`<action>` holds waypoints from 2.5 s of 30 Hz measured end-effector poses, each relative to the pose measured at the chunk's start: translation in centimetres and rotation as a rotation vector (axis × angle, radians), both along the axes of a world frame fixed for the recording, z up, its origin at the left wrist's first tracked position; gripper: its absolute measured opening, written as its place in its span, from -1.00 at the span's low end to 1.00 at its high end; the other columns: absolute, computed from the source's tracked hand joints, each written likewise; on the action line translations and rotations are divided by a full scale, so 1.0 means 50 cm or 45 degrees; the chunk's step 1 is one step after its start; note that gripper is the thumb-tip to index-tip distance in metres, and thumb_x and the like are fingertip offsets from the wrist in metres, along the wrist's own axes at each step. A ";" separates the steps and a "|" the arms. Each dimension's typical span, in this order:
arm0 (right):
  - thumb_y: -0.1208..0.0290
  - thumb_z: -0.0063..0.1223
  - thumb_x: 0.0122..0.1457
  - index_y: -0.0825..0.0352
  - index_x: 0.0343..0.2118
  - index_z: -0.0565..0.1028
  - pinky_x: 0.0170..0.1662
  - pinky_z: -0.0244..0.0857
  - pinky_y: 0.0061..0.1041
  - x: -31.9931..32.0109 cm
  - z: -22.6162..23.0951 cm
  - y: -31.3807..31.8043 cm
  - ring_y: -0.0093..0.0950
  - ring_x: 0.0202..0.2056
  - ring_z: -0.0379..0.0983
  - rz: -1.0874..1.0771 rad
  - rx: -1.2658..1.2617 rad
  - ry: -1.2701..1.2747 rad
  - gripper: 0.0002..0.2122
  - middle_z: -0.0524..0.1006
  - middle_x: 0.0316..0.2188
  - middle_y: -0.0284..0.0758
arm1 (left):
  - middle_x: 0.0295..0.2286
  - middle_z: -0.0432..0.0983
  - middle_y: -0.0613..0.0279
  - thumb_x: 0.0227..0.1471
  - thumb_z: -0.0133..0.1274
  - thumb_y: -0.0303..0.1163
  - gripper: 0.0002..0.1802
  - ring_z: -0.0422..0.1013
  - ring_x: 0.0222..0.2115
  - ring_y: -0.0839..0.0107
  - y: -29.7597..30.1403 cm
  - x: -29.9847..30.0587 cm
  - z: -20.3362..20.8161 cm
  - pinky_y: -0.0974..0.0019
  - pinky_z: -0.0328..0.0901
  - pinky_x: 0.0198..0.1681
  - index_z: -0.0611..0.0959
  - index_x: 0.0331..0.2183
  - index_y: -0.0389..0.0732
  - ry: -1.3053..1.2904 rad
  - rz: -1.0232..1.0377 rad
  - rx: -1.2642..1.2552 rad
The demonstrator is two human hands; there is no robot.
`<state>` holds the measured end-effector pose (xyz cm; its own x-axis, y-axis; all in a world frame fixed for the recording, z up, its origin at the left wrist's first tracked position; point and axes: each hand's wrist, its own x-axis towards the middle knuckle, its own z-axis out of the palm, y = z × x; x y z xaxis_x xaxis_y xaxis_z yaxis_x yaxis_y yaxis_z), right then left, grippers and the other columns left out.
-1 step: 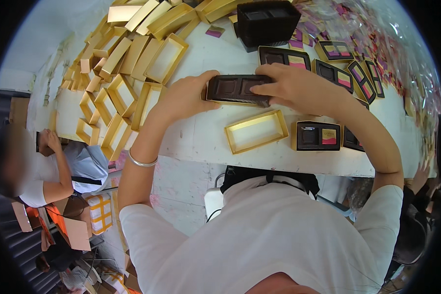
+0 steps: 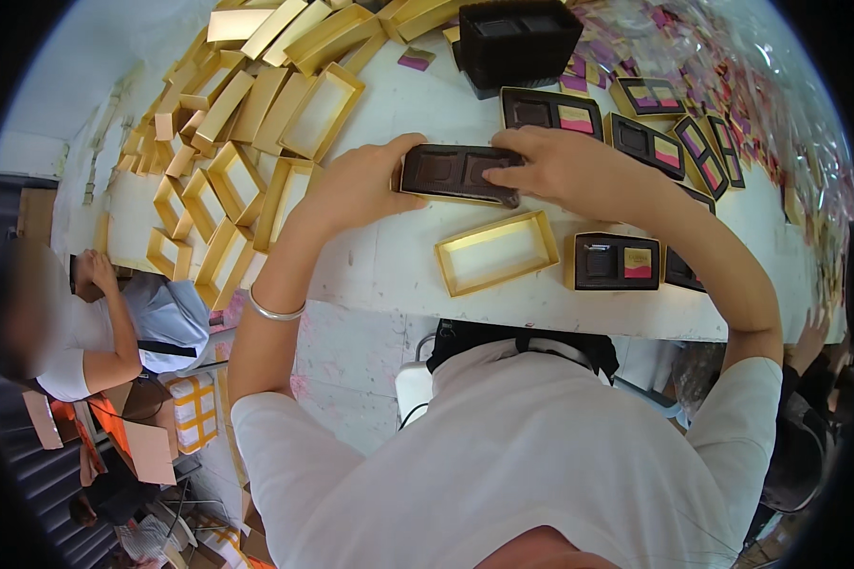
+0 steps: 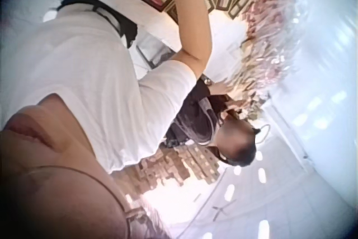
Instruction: The person assembles small cosmetic compacts by placing pink and gold inserts into black trays, then inserting the trays into gold boxes. The person handles multiple units one at a time, arranging them on a white table.
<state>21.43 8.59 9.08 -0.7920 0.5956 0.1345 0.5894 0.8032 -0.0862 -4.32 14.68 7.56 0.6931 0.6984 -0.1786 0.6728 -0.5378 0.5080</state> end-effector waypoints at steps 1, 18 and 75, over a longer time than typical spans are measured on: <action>0.47 0.00 0.01 0.32 -0.16 0.48 -0.20 0.34 -0.46 0.000 -0.007 0.009 -0.35 -0.24 0.37 0.046 0.060 -0.030 -0.72 0.34 -0.29 -0.23 | -0.52 0.52 0.06 -0.27 0.29 -0.31 -0.29 0.46 -0.44 0.15 0.002 -0.002 -0.008 0.24 0.28 -0.35 0.39 -0.03 -0.17 -0.020 -0.005 0.019; 0.58 -0.01 -0.10 0.55 -0.24 0.43 -0.18 0.32 -0.45 -0.029 -0.042 0.011 -0.32 -0.25 0.37 -0.050 -0.213 -0.062 -0.70 0.33 -0.33 -0.20 | -0.42 0.55 0.04 -0.30 0.28 -0.40 -0.29 0.48 -0.36 0.20 0.003 -0.016 -0.013 0.29 0.30 -0.26 0.39 -0.02 -0.17 -0.044 0.139 -0.087; 0.44 0.05 -0.05 0.35 -0.49 0.51 -0.28 0.31 -0.44 -0.103 -0.042 -0.011 -0.35 -0.36 0.39 -0.251 0.095 0.022 -0.90 0.41 -0.51 -0.29 | -0.65 0.41 0.26 -0.23 0.28 -0.29 -0.20 0.33 -0.63 0.46 -0.033 -0.023 0.020 0.38 0.25 -0.51 0.34 0.09 -0.08 0.000 0.315 -0.002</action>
<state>16.30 8.04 6.98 -0.6580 0.7268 0.1970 0.7349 0.6768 -0.0423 -5.48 13.03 8.59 0.5012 0.8464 -0.1797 0.7840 -0.3563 0.5083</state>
